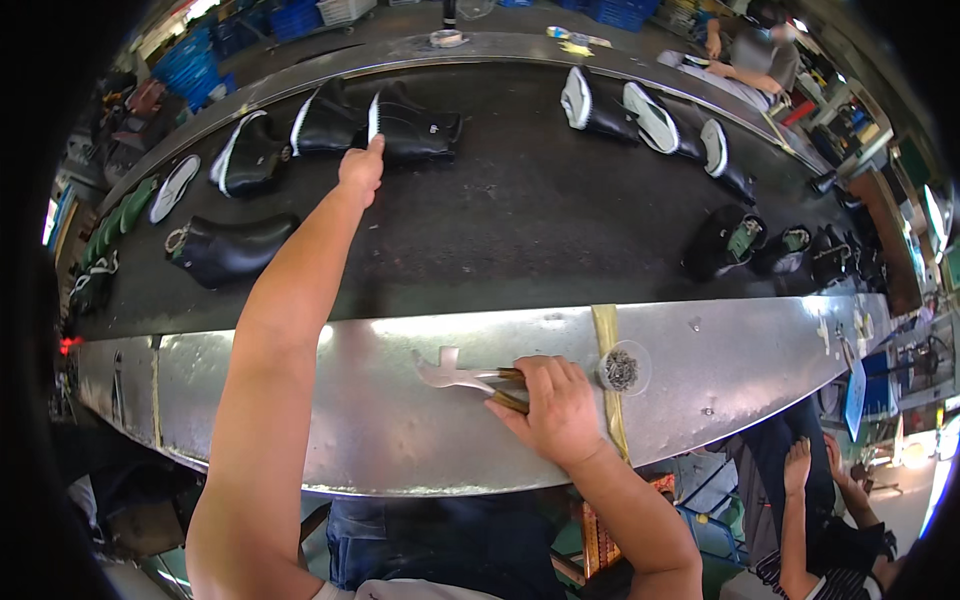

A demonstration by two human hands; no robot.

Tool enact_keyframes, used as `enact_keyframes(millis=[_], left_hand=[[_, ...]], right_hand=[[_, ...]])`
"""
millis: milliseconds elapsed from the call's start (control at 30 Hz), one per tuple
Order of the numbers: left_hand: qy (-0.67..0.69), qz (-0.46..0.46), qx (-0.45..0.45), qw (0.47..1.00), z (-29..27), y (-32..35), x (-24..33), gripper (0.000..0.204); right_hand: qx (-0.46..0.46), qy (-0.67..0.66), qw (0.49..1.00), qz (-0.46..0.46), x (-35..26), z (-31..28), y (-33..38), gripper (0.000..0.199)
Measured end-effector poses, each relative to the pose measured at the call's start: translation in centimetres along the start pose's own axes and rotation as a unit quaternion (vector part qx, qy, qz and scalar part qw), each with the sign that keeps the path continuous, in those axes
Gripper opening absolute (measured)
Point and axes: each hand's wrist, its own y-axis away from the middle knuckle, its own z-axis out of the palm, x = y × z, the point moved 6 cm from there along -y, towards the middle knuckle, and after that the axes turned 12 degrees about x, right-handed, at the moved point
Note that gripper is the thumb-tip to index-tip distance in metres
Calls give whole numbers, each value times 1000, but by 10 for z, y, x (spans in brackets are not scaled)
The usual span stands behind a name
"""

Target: Trimming and pulling excess material from shoe soles using pliers at a production line station.

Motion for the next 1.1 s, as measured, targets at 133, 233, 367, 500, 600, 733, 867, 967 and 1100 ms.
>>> enact_keyframes(millis=[133,233,367,500,600,733,867,967,1100], left_hand=[[57,-1,-102,993,-2,-13,-1,39],[203,-76,-116,969,-25,27,26,33],[259,-83,-176,946,-97,68,53,35],[355,-77,-282,888,-208,114,62,28],[239,39,-260,935,-296,149,49,23],[-212,617,-132,747,-388,280,78,4],[-414,622,-182,639,-423,335,3,8],[-353,629,-195,665,-434,371,-22,17],[-254,627,-76,733,-428,366,-5,30]], right_hand=[[2,-29,1000,-9,-6,6,-6,53],[8,-25,1000,-3,-5,5,-5,53],[13,-16,1000,9,-4,4,-1,51],[30,-13,999,-10,-8,7,0,50],[32,-19,999,-7,-10,8,2,50],[31,-9,999,2,-10,7,7,51],[39,13,999,2,-10,8,7,51],[48,21,999,2,-12,10,10,51],[60,38,997,-6,-16,11,12,50]])
